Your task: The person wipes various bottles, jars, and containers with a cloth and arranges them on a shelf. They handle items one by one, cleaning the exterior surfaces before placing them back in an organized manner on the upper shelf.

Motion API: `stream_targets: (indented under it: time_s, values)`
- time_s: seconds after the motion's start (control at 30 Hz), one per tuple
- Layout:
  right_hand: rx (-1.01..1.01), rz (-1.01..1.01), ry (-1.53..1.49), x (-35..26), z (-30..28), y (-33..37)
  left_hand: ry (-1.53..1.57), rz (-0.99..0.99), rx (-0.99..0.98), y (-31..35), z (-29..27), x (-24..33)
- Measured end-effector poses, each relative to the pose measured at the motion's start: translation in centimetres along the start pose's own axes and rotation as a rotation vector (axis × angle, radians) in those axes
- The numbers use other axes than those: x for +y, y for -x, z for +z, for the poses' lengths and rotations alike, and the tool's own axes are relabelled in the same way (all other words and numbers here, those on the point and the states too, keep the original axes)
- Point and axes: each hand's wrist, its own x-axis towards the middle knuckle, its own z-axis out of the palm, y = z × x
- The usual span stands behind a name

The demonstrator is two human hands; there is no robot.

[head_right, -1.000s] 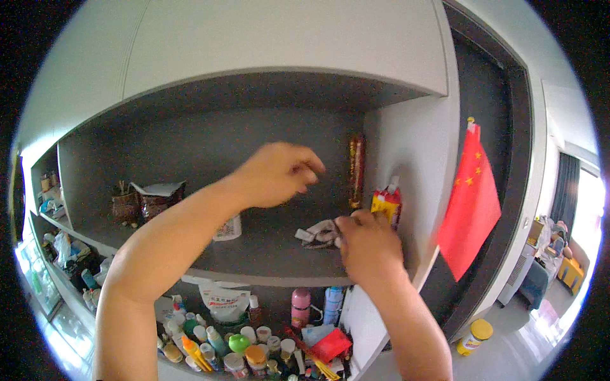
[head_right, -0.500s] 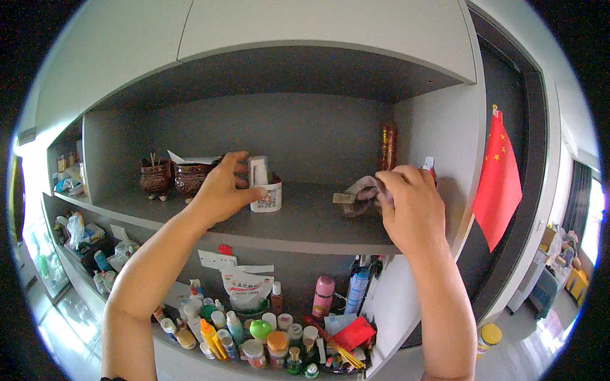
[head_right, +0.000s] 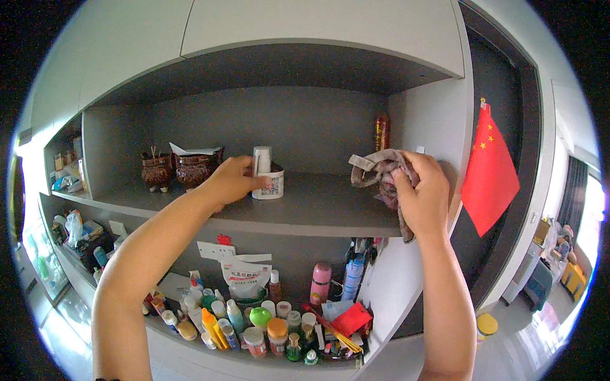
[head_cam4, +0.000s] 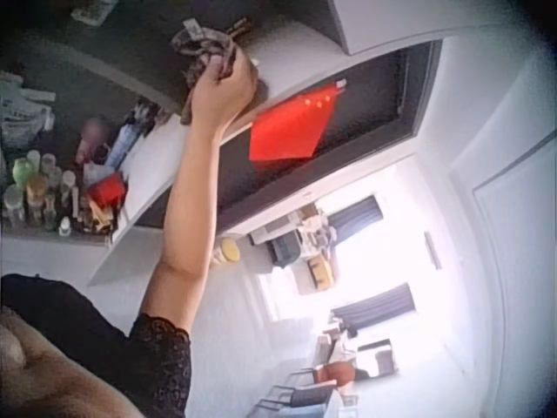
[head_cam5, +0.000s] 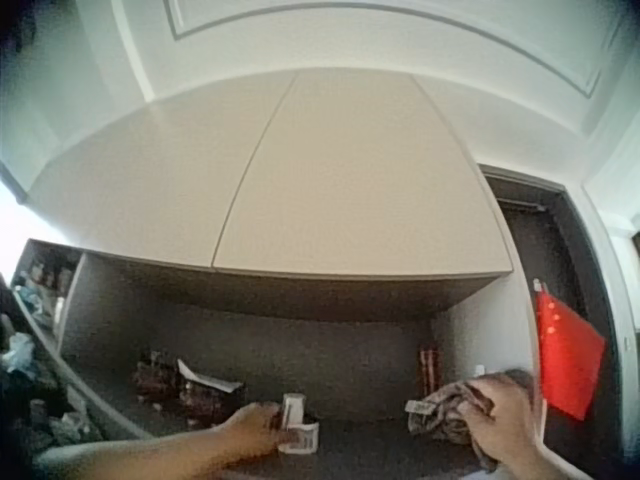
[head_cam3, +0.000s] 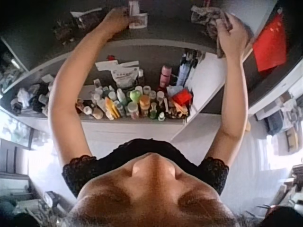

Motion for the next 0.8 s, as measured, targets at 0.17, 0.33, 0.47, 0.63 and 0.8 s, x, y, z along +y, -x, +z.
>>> stream_targets:
  time_s: [0.17,0.33,0.47,0.63,0.8]
  values:
    - [-0.038,0.028,-0.093,-0.8,-0.6,0.5,0.219,-0.109,0.015,1.1,0.4,3.0]
    - [-0.098,0.134,-0.237,-3.1,-1.1,1.0,0.667,0.016,-0.146,2.6,0.0,3.5]
    - [-0.158,0.440,-0.811,-6.6,-1.8,3.3,0.968,0.168,-0.355,8.4,1.8,5.1]
    - [-0.397,0.529,-0.926,-10.0,-1.0,9.3,0.959,0.204,-0.388,13.6,6.2,3.5]
    - [-0.641,0.801,-0.791,-8.7,-1.7,14.6,0.848,0.063,-0.403,16.9,7.5,2.6]
